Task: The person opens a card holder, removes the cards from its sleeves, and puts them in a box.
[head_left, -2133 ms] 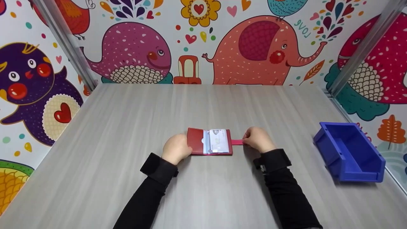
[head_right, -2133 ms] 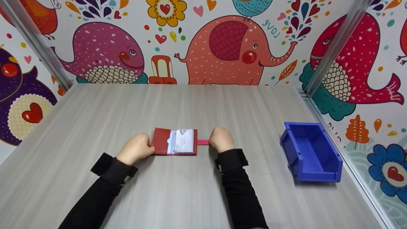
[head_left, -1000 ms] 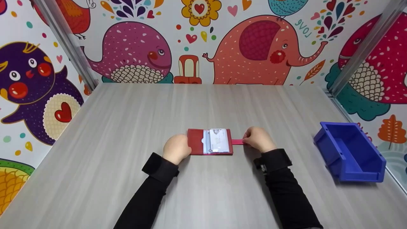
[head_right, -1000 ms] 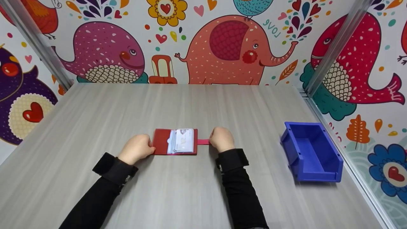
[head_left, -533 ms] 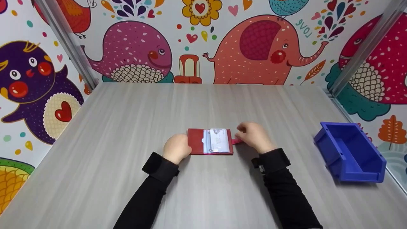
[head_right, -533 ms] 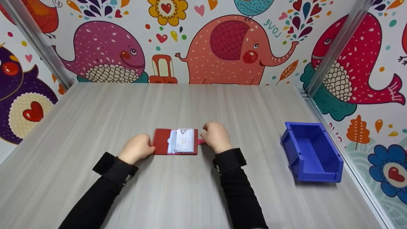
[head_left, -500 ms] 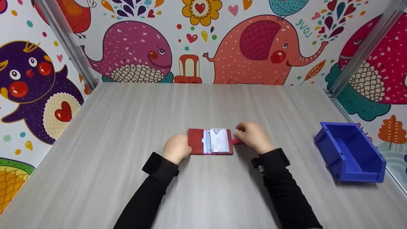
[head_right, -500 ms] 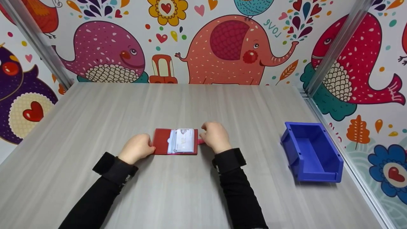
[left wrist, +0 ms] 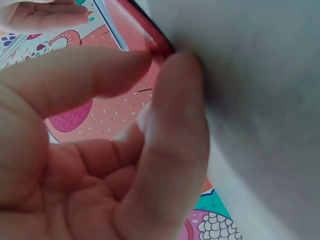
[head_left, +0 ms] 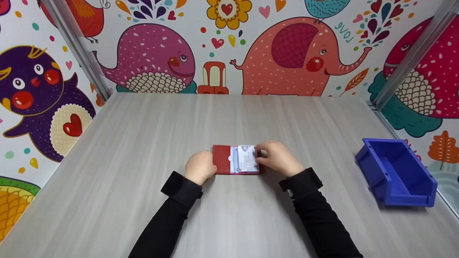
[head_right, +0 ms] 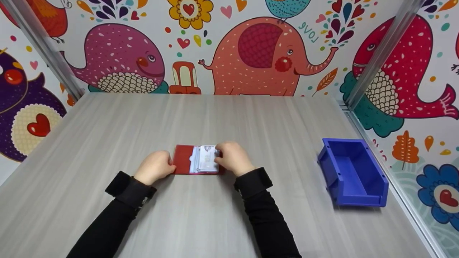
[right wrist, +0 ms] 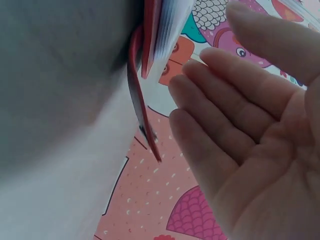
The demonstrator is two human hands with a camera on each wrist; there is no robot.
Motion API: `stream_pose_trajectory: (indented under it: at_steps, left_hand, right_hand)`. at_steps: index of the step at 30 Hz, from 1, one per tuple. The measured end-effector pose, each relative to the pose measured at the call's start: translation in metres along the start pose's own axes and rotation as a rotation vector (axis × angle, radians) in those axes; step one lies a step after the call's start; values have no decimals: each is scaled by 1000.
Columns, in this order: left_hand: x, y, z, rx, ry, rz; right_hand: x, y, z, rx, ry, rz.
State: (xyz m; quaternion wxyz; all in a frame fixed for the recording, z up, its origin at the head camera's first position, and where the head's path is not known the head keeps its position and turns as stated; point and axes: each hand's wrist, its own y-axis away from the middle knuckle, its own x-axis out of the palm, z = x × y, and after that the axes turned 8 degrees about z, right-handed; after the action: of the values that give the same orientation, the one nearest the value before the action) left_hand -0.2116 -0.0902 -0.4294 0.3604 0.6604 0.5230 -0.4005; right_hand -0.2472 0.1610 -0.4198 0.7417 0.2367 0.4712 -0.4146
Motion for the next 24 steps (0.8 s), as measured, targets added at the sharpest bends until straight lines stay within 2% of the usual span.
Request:
stream_pose_trajectory:
  at_steps: [6, 24]
  left_hand:
    - [-1, 1, -1, -1, -2, 3]
    - [0, 0, 0, 4, -15, 0]
  right_hand:
    - [4, 1, 4, 3, 28, 53]
    - [11, -2, 4, -58, 58, 57]
